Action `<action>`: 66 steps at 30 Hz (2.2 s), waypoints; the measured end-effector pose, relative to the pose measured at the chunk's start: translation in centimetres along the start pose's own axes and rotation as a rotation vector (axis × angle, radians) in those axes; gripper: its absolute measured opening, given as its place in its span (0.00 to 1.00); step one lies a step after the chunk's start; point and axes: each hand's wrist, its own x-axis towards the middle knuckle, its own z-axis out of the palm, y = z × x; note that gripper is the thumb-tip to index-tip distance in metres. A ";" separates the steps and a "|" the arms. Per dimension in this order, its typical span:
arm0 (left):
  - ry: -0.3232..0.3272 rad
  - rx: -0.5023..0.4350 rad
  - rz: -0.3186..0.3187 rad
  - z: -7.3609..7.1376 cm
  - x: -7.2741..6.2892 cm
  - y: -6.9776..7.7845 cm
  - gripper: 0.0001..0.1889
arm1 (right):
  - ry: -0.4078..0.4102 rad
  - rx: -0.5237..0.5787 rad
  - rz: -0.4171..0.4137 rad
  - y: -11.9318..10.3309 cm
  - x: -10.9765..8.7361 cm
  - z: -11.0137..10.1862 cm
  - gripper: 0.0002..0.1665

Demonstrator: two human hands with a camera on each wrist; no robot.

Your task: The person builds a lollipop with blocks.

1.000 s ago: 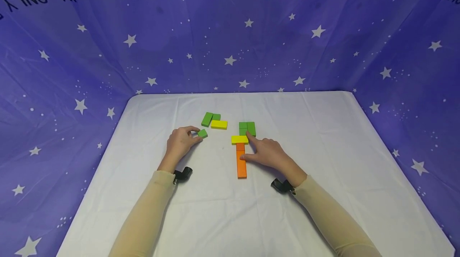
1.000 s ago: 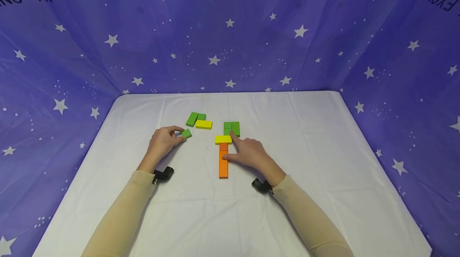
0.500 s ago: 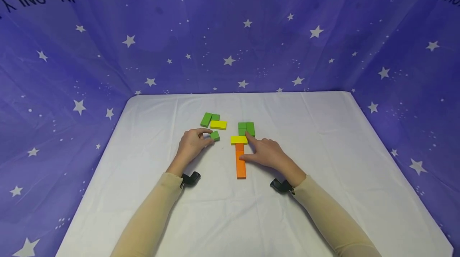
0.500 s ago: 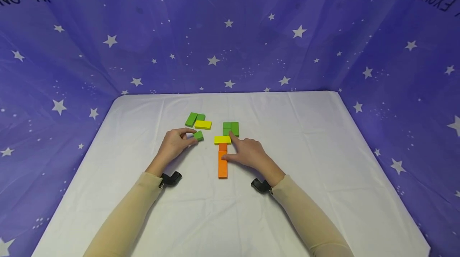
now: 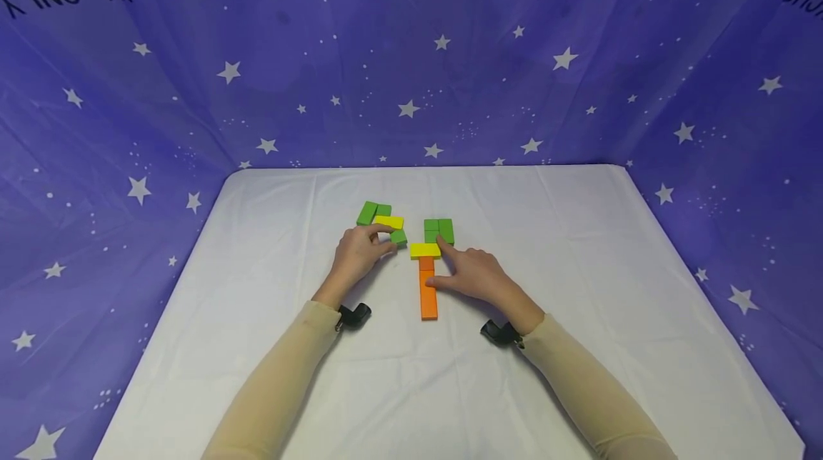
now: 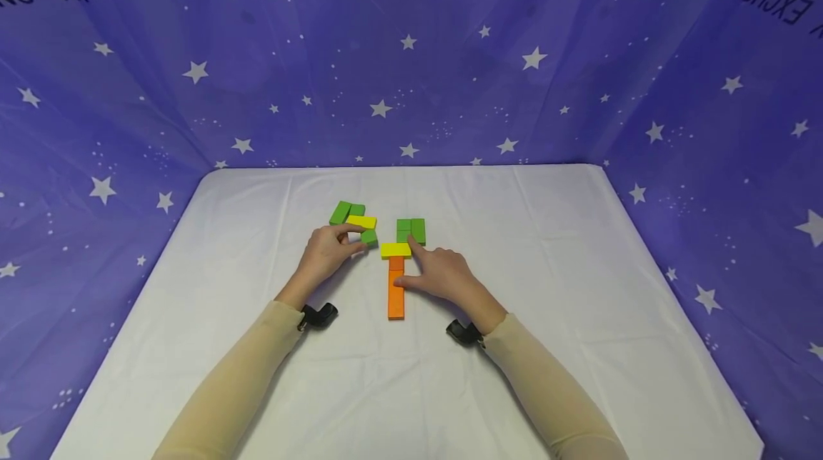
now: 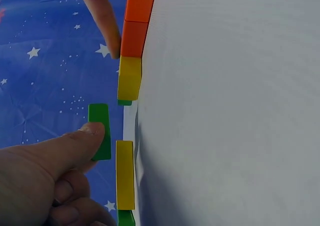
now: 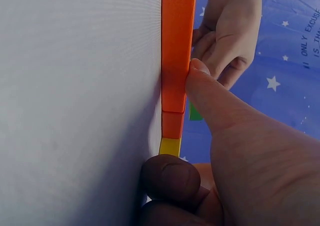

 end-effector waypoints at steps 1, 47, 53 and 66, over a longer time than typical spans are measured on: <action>0.001 0.001 0.003 0.1 0.0 0.1 0.19 | -0.001 -0.001 0.000 0.0 0.0 0.0 0.65; -0.106 0.055 0.028 1.8 2.3 1.4 0.19 | 0.010 -0.008 0.001 0.1 0.0 0.0 0.64; -0.088 0.045 0.036 1.9 2.2 1.5 0.16 | 0.011 -0.011 0.003 0.1 0.1 0.0 0.63; -0.077 0.092 0.035 2.4 2.2 1.6 0.14 | 0.011 -0.012 0.010 0.2 0.1 0.2 0.64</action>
